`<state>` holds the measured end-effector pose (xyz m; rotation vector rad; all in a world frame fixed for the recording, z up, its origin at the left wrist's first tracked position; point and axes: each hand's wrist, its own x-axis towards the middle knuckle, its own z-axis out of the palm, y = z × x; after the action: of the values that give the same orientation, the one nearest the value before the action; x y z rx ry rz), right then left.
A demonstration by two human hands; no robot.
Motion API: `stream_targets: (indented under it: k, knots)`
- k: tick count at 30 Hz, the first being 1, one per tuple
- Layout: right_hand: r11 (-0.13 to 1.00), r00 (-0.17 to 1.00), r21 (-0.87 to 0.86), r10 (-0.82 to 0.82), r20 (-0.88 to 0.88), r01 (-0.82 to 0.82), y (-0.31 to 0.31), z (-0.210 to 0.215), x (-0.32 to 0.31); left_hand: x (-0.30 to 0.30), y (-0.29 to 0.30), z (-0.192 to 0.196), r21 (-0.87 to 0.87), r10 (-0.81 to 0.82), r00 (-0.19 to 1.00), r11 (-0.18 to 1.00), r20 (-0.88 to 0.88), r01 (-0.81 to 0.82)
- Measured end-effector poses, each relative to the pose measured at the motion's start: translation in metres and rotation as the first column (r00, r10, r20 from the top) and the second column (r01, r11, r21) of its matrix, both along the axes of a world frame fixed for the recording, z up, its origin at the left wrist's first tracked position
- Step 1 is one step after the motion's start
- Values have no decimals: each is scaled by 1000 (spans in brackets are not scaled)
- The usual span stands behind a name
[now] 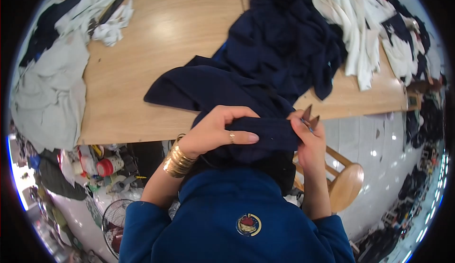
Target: Trimming excess threads from navy blue athletic shorts using small hand-held thread snippers.
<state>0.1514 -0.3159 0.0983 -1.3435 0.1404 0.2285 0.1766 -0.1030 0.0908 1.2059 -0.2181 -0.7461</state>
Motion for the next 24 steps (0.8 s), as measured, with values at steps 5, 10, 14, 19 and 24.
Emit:
stream_targets:
  k: [5, 10, 14, 19, 24]
  knots:
    - [998, 998, 58, 10, -60, -7, -6, -4, -4, -6, -8, -2, -25, -5, 995, 1000, -95, 3]
    - [995, 995, -12, 103, 14, -102, -11, -11, -5, -8, -11, 1, -36, 40, 990, 998, -132, -45]
    - [830, 895, -543, 139, 423, 128, -7, -2, 2, -7, -13, 5, -7, 30, 995, 1000, -93, -31]
    - [750, 850, -645, 236, 472, 149, -4, 27, -6, -9, -14, 4, 31, 44, 996, 999, -76, -42]
    - [681, 790, -715, 346, 506, 160, 1, 11, -4, -9, -17, 5, 92, 37, 999, 995, 15, -39]
